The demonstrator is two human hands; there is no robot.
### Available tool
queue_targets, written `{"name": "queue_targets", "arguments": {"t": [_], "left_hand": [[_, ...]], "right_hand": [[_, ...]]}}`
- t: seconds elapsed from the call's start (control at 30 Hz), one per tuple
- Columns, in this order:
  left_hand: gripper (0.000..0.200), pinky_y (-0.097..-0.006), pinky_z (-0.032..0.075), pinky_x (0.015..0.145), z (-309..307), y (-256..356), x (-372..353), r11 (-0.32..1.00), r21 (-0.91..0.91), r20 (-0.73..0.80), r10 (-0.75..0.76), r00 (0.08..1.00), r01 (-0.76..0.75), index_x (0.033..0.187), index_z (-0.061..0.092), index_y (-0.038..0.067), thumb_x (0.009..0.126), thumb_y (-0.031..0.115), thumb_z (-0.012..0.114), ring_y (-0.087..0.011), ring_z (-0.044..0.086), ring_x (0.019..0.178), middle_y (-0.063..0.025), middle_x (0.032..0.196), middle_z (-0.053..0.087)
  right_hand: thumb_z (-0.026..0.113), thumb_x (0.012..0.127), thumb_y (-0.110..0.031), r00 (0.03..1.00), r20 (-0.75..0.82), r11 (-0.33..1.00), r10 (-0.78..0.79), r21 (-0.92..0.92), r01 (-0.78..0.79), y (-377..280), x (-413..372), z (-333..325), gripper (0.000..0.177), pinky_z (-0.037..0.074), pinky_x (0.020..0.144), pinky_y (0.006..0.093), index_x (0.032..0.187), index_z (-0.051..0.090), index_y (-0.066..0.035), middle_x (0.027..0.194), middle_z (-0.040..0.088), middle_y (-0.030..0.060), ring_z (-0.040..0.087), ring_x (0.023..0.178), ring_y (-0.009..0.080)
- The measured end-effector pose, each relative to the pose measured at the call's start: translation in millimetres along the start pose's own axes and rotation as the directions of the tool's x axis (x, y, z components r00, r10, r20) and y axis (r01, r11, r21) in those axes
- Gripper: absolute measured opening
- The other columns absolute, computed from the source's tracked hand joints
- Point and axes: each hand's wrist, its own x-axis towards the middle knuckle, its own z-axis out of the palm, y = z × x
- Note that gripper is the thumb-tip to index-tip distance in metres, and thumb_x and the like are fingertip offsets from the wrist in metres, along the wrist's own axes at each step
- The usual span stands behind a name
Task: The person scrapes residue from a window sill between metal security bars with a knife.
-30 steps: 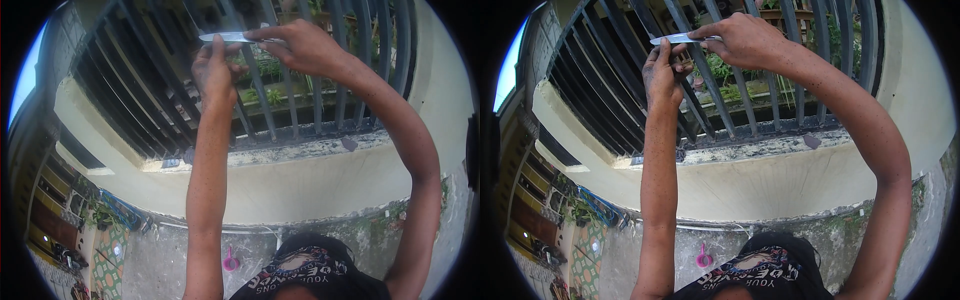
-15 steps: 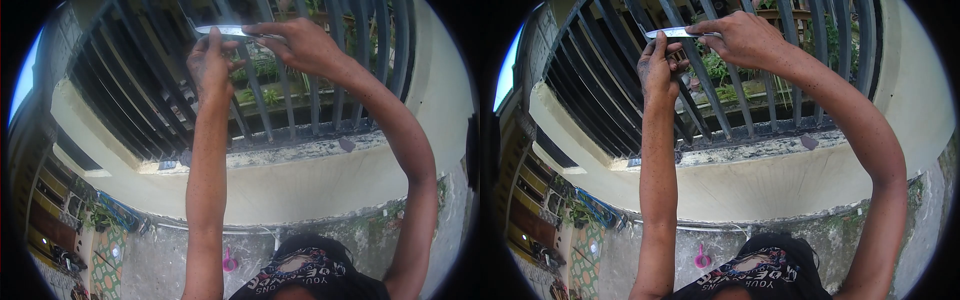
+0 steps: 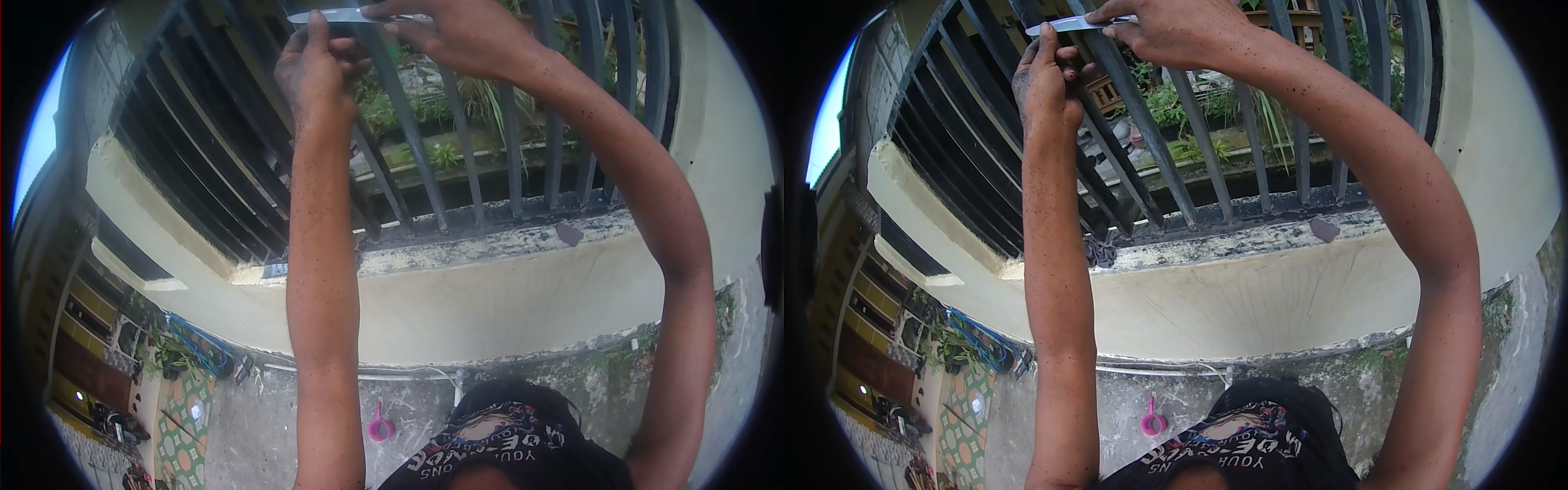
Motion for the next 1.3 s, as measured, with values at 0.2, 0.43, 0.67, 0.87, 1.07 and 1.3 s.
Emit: {"name": "queue_targets", "arguments": {"t": [0.2, 0.43, 0.67, 0.87, 1.07, 1.3], "left_hand": [[0.027, -0.0318, 0.059, 0.050, -10, -9, -18, 0.992, 0.104, 0.021, -0.073, 0.997, 0.070, 0.108, 0.065, 0.002, 0.105, 0.028, 0.063, -0.0104, 0.056, 0.054, -0.0030, 0.071, 0.058], [0.026, -0.0303, 0.059, 0.052, 0, 2, 4, 0.999, 0.034, 0.015, -0.003, 1.000, 0.003, 0.113, 0.063, 0.001, 0.105, 0.026, 0.063, -0.0111, 0.058, 0.057, -0.0046, 0.072, 0.061], [0.027, -0.0324, 0.060, 0.054, 0, 3, 3, 1.000, -0.003, 0.053, -0.017, 0.998, 0.017, 0.115, 0.062, 0.001, 0.105, 0.026, 0.063, -0.0109, 0.055, 0.055, -0.0035, 0.071, 0.060], [0.026, -0.0312, 0.058, 0.053, -3, 2, 5, 1.000, 0.005, 0.033, -0.019, 0.999, 0.019, 0.113, 0.062, 0.002, 0.106, 0.027, 0.062, -0.0123, 0.057, 0.055, -0.0044, 0.072, 0.061], [0.023, -0.0332, 0.061, 0.063, 8, 21, 18, 1.000, 0.009, -0.006, -0.023, 1.000, 0.023, 0.105, 0.065, 0.009, 0.102, 0.031, 0.068, -0.0051, 0.049, 0.054, -0.0003, 0.073, 0.064], [0.027, -0.0300, 0.057, 0.050, 0, 1, 12, 0.999, 0.027, 0.050, 0.022, 0.998, -0.024, 0.114, 0.061, 0.001, 0.107, 0.027, 0.059, -0.0121, 0.056, 0.052, -0.0048, 0.071, 0.061]], "right_hand": [[0.063, 0.103, -0.027, 0.951, 0.184, 0.964, 0.248, 0.051, -0.261, -17, -17, -3, 0.029, 0.060, 0.088, 0.0413, 0.131, 0.073, -0.028, 0.117, 0.076, 0.0111, 0.075, 0.097, 0.0259], [0.062, 0.095, -0.025, 0.928, 0.258, 0.905, 0.270, 0.260, -0.336, -25, 18, -47, 0.033, 0.059, 0.075, 0.0461, 0.122, 0.074, -0.011, 0.079, 0.073, 0.0207, 0.073, 0.076, 0.0371], [0.064, 0.103, -0.027, 0.995, 0.046, 0.996, 0.090, 0.015, -0.091, -8, 6, -8, 0.029, 0.059, 0.091, 0.0432, 0.131, 0.073, -0.026, 0.113, 0.076, 0.0125, 0.075, 0.098, 0.0262], [0.062, 0.095, -0.025, 0.948, 0.215, 0.923, 0.235, 0.257, -0.287, -19, 12, -31, 0.033, 0.059, 0.078, 0.0462, 0.122, 0.074, -0.011, 0.085, 0.074, 0.0225, 0.073, 0.081, 0.0388], [0.062, 0.095, -0.026, 0.932, 0.178, 0.915, 0.317, 0.202, -0.349, -23, 35, -37, 0.033, 0.059, 0.084, 0.0480, 0.123, 0.074, -0.012, 0.089, 0.074, 0.0232, 0.074, 0.084, 0.0398], [0.062, 0.095, -0.025, 0.964, 0.126, 0.935, 0.235, 0.241, -0.259, -17, 9, -22, 0.032, 0.059, 0.082, 0.0478, 0.122, 0.075, -0.014, 0.086, 0.074, 0.0227, 0.073, 0.083, 0.0395]]}}
